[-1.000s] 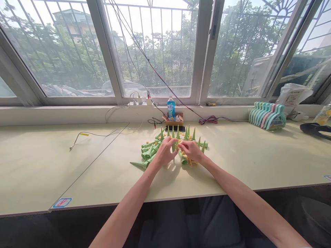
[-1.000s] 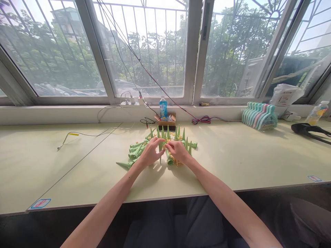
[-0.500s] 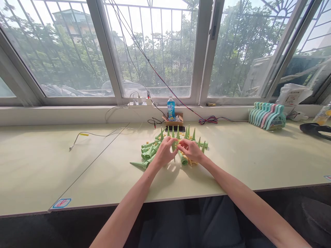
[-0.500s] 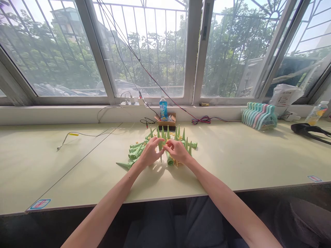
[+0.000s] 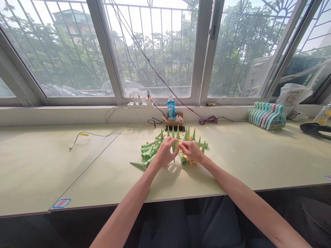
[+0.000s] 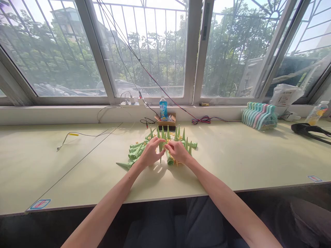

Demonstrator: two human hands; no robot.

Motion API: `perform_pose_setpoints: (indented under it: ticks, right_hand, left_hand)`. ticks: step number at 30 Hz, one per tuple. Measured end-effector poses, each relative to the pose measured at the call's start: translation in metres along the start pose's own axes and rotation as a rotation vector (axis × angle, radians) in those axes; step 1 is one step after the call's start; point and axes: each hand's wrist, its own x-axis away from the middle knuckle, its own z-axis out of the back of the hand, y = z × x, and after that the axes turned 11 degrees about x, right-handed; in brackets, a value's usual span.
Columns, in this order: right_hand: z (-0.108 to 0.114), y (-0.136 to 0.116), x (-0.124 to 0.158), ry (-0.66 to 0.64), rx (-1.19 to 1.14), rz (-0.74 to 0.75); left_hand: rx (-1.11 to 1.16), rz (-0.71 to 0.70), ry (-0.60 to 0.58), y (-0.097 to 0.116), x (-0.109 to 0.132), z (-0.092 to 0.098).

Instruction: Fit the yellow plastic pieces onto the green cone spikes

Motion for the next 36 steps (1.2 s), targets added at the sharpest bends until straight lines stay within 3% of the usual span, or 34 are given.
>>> perform_pose_setpoints:
  ticks: [36]
  right_hand:
    - [-0.0006,0.0002,-0.0005,-0.005,-0.007,-0.018]
  left_hand:
    - [-0.03,0.02,0.016,-0.001,0.0006,-0.0016]
